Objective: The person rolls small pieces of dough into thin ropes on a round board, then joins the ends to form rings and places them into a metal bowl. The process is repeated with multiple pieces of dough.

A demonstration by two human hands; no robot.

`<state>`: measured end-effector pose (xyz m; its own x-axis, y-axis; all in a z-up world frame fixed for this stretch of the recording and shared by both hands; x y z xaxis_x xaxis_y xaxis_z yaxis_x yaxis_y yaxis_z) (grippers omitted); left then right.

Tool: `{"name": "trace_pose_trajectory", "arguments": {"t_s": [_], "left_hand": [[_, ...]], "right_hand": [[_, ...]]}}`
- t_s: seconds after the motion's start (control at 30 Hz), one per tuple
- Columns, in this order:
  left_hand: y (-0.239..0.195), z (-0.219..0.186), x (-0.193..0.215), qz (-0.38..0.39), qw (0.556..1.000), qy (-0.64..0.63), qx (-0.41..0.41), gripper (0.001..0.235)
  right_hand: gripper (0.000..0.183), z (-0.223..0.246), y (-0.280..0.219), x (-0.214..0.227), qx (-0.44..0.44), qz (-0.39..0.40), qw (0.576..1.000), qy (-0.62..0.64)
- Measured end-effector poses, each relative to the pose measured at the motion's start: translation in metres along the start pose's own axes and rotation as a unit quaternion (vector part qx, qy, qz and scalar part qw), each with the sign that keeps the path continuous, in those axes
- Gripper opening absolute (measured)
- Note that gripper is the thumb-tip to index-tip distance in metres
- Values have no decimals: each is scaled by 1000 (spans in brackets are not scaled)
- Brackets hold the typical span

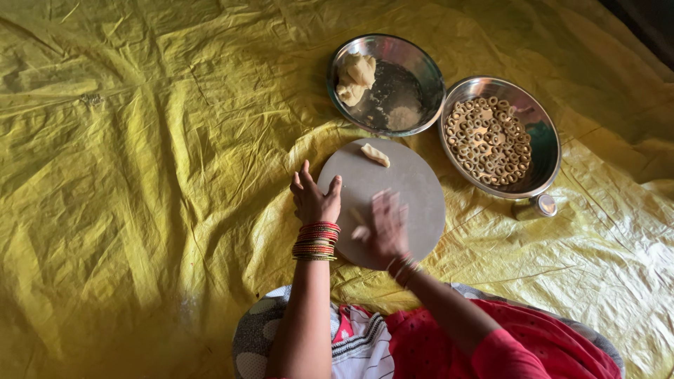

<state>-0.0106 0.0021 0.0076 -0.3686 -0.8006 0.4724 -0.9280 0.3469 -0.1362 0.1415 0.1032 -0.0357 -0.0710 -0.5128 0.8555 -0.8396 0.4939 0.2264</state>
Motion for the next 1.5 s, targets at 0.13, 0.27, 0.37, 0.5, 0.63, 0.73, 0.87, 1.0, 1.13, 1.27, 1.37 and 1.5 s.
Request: {"name": "trace_pose_trajectory", "arguments": {"t_s": [0.13,0.27,0.37,0.5,0.63,0.73,0.87,1.0,1.13,1.27,1.37,1.5], "left_hand": [[-2,-5,1,2,1000,-9,6,89],[-4,-8,-3,4,1000,-3,3,88],[-3,-4,-1,7,1000,4,6,89],[-4,-1,0,-14,1000,-6,-2,89],[-6,-6,-4,-7,1000,-8,-7,88],[-6,-9,-7,6,1000,-6,-8,87],[-5,-4,-5,11,1000,2,-6,88],[-4,-2,-3,3,1000,-2,-11,87],[-7,-8,-3,-1,1000,-9,-15,87],[-8,-11,-4,5,1000,-13,-14,86],[-7,-12,-3,8,1000,-11,-15,87],[-6,-12,0,17,1000,-11,-7,87]], "right_hand": [[113,-29,27,-19,-175,250,940,153],[113,12,-20,0,22,245,969,-6],[113,34,-42,3,59,190,966,162],[107,-7,-1,-35,-78,198,976,39],[100,-37,22,-45,-175,114,943,257],[113,-3,-3,-36,-9,300,952,-63],[109,41,-46,-5,65,112,968,214],[105,11,-22,-34,-9,209,977,50],[101,-53,24,-75,-103,169,978,66],[92,-104,46,-109,-200,121,945,229],[90,-122,54,-130,-240,130,908,317],[103,-95,39,-138,-196,205,947,150]]}}
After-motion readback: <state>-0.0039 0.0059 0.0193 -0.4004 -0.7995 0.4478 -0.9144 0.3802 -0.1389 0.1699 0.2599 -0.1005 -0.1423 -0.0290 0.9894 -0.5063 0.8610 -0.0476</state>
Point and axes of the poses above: each hand's wrist, its own y-axis towards the middle knuckle, its own x-axis out of the back of the hand, z = x × y, the point moved 2 cm from there along y, towards the middle knuckle, and after that the axes turned 11 degrees about -x, right-handed, at the moved point
